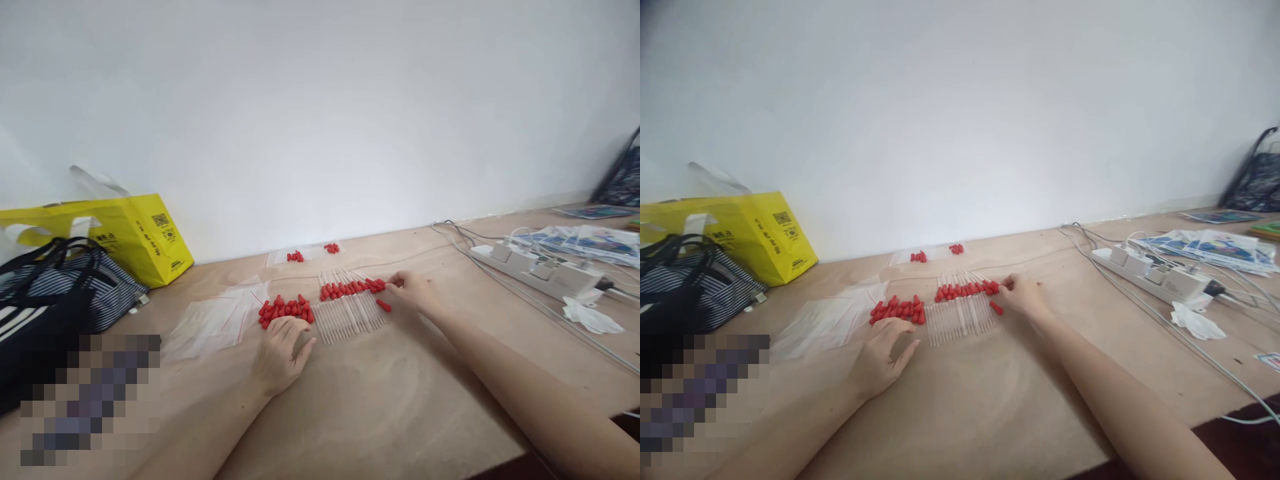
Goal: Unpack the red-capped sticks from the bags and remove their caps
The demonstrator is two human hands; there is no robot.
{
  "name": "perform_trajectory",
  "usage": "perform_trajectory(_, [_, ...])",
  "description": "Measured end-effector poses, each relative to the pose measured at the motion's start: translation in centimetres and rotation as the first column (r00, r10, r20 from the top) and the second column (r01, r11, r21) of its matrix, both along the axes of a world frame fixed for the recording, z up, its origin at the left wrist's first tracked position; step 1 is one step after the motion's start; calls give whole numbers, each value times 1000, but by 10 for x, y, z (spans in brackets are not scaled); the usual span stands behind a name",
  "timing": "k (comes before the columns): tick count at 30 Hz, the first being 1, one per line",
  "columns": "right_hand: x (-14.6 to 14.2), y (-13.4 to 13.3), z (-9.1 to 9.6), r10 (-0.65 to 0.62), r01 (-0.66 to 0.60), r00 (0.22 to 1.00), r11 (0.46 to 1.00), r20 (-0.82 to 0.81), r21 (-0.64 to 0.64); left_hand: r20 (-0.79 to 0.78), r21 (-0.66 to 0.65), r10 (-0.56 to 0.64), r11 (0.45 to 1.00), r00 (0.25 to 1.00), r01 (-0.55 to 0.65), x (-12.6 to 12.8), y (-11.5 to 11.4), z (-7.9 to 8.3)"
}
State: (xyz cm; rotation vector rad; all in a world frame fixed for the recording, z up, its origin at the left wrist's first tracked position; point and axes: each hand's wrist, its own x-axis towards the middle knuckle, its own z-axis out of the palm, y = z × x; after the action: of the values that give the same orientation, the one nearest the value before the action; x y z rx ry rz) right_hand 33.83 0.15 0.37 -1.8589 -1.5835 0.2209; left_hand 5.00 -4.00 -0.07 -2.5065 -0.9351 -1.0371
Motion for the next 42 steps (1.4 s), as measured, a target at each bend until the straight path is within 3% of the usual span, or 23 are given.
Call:
perform_trajectory(2, [9,3,-2,-6,-2,999,989,-52,-149,-8,-4,-1,1000,1000,1,-1,1,-1])
perform_trajectory(4, [11,4,-6,29,-47,996,975,-84,-217,-11,-5,1,1000,1000,-1,-1,1,-1])
perform_trajectory(7, [8,6,-12,71,-95,992,968,-106,-233,-18,-13,1,1000,1000,-2,-2,2,-2])
perform_trajectory(17, [8,41,-4,-20,6,998,978,-66,-207,-21,-50,-10,999,1000,9,-3,2,-3])
perform_trajectory(28, [-20,85,7,9,-10,1000,918,-5,-396,-22,-70,-17,997,1000,15,-4,2,-2])
perform_trajectory(33, [-19,76,18,35,-62,995,947,-93,-315,-23,-80,-36,996,999,34,-5,2,-4])
perform_trajectory(39, [-25,22,21,246,-287,912,954,-329,-82,-16,-71,-44,997,999,43,-4,4,-4])
perform_trajectory(40, [-30,11,18,300,-341,878,939,-372,-48,-19,-74,-41,996,999,39,-4,4,-3])
perform_trajectory(42, [-43,-8,9,490,-528,665,842,-564,109,-26,-73,-34,997,999,32,-3,3,-3])
